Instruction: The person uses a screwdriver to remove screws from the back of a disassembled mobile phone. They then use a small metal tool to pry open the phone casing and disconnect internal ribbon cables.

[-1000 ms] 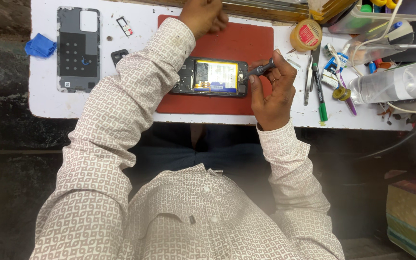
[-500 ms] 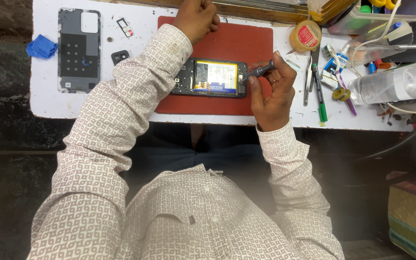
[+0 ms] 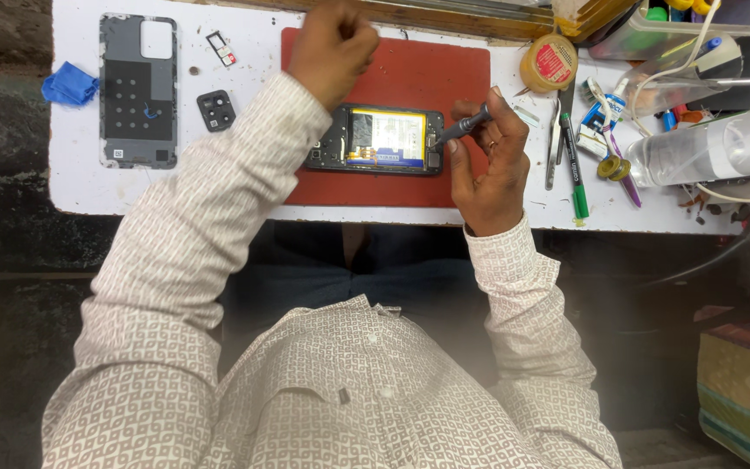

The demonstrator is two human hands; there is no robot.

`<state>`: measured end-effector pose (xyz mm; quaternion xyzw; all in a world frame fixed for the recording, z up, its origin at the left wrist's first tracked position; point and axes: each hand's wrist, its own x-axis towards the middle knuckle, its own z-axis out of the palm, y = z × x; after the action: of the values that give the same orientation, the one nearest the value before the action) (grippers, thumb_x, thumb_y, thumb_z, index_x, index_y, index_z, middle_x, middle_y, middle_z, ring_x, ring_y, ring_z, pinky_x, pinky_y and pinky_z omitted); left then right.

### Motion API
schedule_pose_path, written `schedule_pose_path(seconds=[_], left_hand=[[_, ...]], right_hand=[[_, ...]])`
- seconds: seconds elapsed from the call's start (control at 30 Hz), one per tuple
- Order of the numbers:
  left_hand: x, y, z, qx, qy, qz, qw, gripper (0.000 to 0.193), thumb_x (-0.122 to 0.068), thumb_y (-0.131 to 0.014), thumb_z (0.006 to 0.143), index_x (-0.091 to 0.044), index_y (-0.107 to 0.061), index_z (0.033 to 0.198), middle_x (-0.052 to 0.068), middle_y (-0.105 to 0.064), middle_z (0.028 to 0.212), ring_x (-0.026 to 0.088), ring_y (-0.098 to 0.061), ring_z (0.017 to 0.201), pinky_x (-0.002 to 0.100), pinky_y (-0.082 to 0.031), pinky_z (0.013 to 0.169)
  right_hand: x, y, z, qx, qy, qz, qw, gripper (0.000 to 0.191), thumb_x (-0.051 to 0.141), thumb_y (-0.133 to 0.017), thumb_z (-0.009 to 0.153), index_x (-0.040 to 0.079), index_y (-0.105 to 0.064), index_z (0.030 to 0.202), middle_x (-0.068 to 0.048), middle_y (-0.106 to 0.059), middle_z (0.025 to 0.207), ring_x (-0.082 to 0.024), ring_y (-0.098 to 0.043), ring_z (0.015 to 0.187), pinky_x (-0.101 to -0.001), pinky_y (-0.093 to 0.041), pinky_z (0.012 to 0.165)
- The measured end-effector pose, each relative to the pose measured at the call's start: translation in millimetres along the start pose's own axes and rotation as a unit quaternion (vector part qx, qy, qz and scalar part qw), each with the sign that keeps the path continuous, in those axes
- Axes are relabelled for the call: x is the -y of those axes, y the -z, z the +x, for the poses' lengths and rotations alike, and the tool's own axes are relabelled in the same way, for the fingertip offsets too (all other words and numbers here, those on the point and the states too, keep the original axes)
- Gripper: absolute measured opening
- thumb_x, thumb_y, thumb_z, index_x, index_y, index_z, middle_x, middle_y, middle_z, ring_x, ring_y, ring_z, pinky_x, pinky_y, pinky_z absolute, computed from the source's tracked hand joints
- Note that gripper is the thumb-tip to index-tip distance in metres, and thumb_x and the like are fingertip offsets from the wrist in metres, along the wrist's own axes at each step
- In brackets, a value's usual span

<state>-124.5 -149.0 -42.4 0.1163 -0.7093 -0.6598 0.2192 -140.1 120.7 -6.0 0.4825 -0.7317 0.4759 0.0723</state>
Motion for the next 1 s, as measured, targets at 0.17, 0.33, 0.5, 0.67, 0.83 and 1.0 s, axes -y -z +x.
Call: schedule_pose_path(seconds=[0.17, 0.33, 0.5, 0.67, 0.83, 1.0], left_hand=[[-20, 21, -55, -0.043, 0.042, -0.072, 0.996, 0.011, -0.001, -0.07, 0.092, -0.003, -0.06, 0.088, 0.007, -0.07, 0.078, 0.011, -0.071, 0.066, 0.024, -0.062, 0.06], [-36, 36, -102, -0.049, 0.069, -0.158, 0.984, 0.015, 0.005, -0.072, 0.092, -0.005, -0.06, 0.091, 0.009, -0.07, 0.081, 0.012, -0.07, 0.068, 0.025, -0.062, 0.064], [-37, 47, -129, -0.068, 0.086, -0.207, 0.972, 0.022, 0.006, -0.076, 0.091, -0.006, -0.058, 0.09, 0.01, -0.071, 0.083, 0.012, -0.069, 0.07, 0.025, -0.061, 0.064], [-28, 46, -138, -0.072, 0.086, -0.258, 0.959, 0.025, 0.008, -0.076, 0.088, -0.008, -0.057, 0.089, 0.011, -0.073, 0.089, 0.012, -0.067, 0.072, 0.025, -0.059, 0.066], [-21, 36, -146, -0.062, 0.093, -0.273, 0.956, 0.026, 0.007, -0.077, 0.087, -0.009, -0.057, 0.091, 0.01, -0.073, 0.09, 0.011, -0.066, 0.073, 0.025, -0.057, 0.067], [-25, 32, -152, -0.07, 0.114, -0.277, 0.951, 0.025, 0.004, -0.076, 0.088, -0.008, -0.056, 0.096, 0.009, -0.072, 0.089, 0.012, -0.067, 0.073, 0.025, -0.057, 0.065]], right_hand=[[0, 4, 4, -0.006, -0.006, -0.043, 0.999, 0.064, -0.007, -0.076, 0.102, 0.011, -0.039, 0.15, -0.013, -0.07, 0.111, -0.02, -0.076, 0.103, -0.032, -0.066, 0.093], [4, 0, 7, 0.018, 0.021, -0.054, 0.998, 0.062, -0.01, -0.072, 0.104, 0.007, -0.036, 0.152, -0.016, -0.069, 0.12, -0.025, -0.075, 0.11, -0.0334, -0.065, 0.101], [7, -2, 9, -0.009, 0.013, -0.101, 0.995, 0.067, -0.008, -0.08, 0.098, 0.007, -0.039, 0.15, -0.015, -0.07, 0.111, -0.024, -0.076, 0.102, -0.0334, -0.065, 0.094], [7, -2, 11, 0.021, 0.014, -0.03, 0.999, 0.065, -0.014, -0.069, 0.104, 0.008, -0.034, 0.155, -0.017, -0.071, 0.117, -0.024, -0.076, 0.111, -0.034, -0.064, 0.101], [12, -9, 11, 0.013, 0.024, -0.069, 0.997, 0.065, -0.013, -0.073, 0.1, 0.01, -0.04, 0.151, -0.015, -0.071, 0.115, -0.024, -0.076, 0.108, -0.0343, -0.064, 0.099], [15, -10, 10, 0.012, 0.023, -0.053, 0.998, 0.064, -0.013, -0.072, 0.101, 0.008, -0.04, 0.152, -0.015, -0.07, 0.116, -0.024, -0.075, 0.11, -0.0352, -0.064, 0.102]])
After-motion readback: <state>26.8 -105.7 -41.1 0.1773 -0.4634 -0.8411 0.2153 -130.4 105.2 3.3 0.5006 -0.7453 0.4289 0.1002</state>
